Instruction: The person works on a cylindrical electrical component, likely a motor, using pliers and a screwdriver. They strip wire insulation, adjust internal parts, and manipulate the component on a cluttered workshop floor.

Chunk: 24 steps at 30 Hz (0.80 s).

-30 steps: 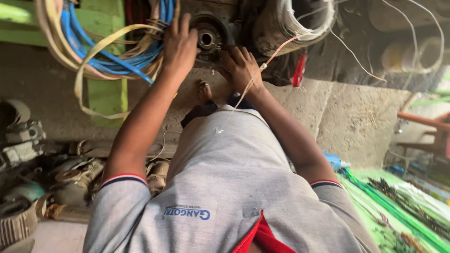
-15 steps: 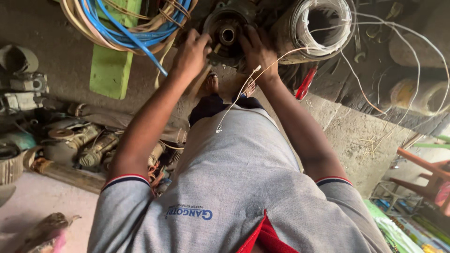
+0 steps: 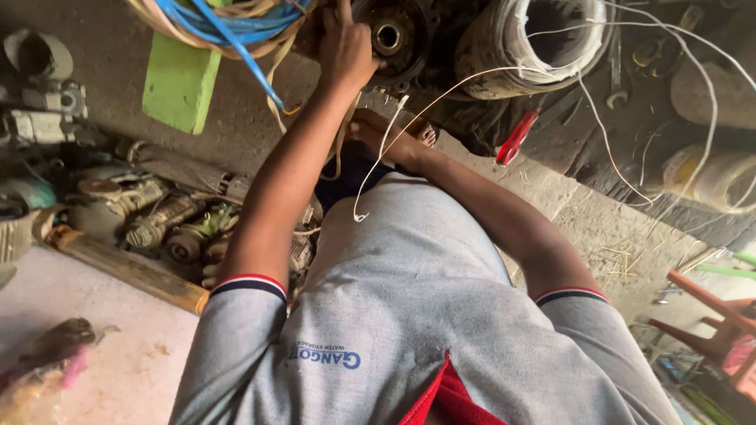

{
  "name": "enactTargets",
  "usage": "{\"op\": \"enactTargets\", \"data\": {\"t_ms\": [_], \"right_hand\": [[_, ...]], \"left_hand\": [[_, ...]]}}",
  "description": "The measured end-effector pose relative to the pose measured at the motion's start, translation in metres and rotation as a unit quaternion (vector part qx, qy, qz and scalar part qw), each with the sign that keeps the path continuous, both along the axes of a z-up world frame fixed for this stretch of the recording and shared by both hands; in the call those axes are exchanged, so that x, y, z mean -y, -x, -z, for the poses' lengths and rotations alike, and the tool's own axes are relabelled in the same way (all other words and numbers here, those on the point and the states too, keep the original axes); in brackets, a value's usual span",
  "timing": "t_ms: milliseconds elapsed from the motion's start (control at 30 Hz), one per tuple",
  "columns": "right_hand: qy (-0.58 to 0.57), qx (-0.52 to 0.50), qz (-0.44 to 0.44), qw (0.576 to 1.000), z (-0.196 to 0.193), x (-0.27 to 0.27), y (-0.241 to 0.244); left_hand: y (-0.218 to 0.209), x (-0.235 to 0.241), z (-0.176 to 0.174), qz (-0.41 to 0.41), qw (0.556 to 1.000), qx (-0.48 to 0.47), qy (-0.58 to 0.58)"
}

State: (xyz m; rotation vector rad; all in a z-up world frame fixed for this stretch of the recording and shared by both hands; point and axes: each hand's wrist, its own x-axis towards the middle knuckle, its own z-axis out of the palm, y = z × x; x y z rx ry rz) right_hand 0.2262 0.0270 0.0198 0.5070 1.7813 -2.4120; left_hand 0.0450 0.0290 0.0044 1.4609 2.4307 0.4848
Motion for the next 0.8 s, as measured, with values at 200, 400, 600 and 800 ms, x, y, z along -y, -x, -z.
{"op": "enactTargets", "data": {"t_ms": [200,400,600,800], "right_hand": [[0.190,0.094,0.142,0.967,0.022,0.020,0.006],[0.004,0.123,0.263,0.957,0.045,0.044,0.005],[-0.172,0.080,0.325,0.927,0.050,0.057,0.014],[-0.194,0.214,0.372,0.882,0.032,0.056,0.025]], "left_hand": [[0.019,-0.001,0.021,0.016,0.993,0.105,0.042],[0.015,0.020,0.027,0.054,0.988,0.104,-0.102],[0.015,0.031,0.021,0.037,0.969,0.154,-0.187],[0.017,0.041,0.039,0.040,0.956,0.227,-0.183]]}}
